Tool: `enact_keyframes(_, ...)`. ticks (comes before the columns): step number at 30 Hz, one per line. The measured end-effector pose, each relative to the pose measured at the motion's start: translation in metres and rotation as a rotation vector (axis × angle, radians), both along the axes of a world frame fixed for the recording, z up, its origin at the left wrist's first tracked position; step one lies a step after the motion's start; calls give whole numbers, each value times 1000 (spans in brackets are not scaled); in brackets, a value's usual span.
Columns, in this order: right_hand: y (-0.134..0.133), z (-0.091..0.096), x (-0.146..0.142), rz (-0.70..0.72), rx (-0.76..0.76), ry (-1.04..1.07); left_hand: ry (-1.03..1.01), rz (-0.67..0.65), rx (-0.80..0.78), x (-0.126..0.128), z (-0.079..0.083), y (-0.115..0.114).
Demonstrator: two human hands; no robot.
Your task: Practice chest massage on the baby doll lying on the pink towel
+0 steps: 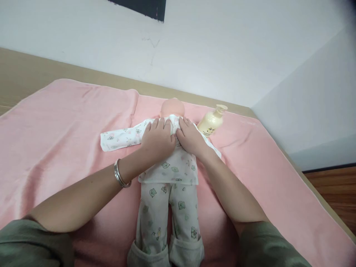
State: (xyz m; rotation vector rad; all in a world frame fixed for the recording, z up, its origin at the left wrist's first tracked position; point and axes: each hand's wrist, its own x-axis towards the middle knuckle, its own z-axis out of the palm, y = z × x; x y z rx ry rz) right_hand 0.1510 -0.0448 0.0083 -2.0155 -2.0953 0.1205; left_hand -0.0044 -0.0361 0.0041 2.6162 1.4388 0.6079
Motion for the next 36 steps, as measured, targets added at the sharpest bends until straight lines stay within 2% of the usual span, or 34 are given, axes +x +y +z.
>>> enact_keyframes(6,-19,0,-7,102,25,-137,-11,-82,-57,-2,4,21)
enact_keyframes(10,-28,2,-14,140,91,-148,11,-24,-102,-4,8,32)
enact_keyframes(15,-8,2,-6,24,28,14,59,-36,47,0,2,15)
enact_keyframes(19,-1,3,1,25,-13,-9,13,-70,136,5,-3,1)
enact_keyframes(22,-14,4,-4,50,-22,-77,-6,-113,31,2,3,9)
enact_keyframes(25,-31,3,-17,120,53,-163,-78,-66,-113,-3,10,26)
enact_keyframes(27,-37,1,-25,142,125,-162,-106,-32,-147,-5,10,34)
enact_keyframes(30,-29,-2,-24,112,156,-55,-66,-42,-47,-3,3,30)
enact_keyframes(33,-9,-4,-10,70,119,69,-29,-60,97,3,-6,13)
enact_keyframes(36,5,-3,5,57,71,106,-44,-69,137,7,-8,-1)
